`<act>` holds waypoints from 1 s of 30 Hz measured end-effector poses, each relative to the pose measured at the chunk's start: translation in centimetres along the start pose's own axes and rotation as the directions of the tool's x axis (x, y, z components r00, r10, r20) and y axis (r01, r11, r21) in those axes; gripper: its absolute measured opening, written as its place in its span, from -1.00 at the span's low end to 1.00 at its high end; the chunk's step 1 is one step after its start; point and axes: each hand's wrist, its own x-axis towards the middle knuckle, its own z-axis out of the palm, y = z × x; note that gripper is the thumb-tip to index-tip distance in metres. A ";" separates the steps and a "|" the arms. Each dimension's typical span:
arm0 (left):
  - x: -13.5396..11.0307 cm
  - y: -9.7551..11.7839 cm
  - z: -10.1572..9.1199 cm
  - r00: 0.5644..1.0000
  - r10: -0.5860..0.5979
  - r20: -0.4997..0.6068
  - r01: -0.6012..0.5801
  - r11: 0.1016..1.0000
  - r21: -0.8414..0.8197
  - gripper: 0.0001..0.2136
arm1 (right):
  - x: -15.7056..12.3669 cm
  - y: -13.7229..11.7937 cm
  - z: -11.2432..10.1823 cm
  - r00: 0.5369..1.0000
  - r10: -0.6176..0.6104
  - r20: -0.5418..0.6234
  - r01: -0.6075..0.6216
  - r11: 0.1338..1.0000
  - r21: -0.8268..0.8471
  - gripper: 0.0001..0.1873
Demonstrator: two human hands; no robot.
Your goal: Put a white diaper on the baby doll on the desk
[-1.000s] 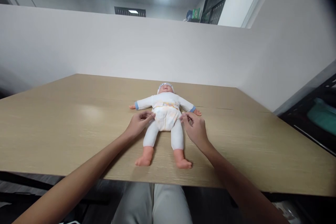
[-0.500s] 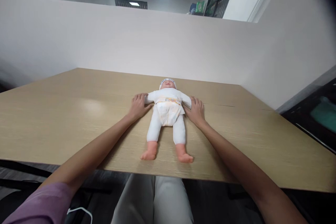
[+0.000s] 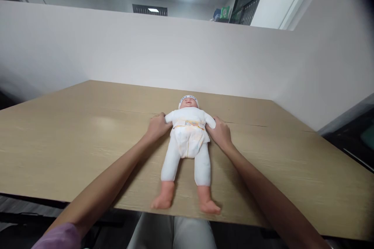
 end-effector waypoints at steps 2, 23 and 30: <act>-1.9 0.8 -2.2 0.997 -0.026 0.073 0.031 0.998 -0.061 -0.59 | -0.9 -0.9 -1.7 0.998 0.059 0.025 -0.060 0.996 0.065 -0.72; -38.3 3.0 -3.6 0.952 0.011 0.307 0.121 0.905 -0.409 -0.48 | -26.1 -5.0 -17.1 0.844 -0.324 0.428 0.016 0.813 0.582 -0.57; -38.3 2.6 -3.1 0.939 0.021 0.342 0.098 0.940 -0.326 -0.53 | -31.6 -4.1 -10.3 0.649 -0.341 0.680 -0.118 0.838 0.533 -0.46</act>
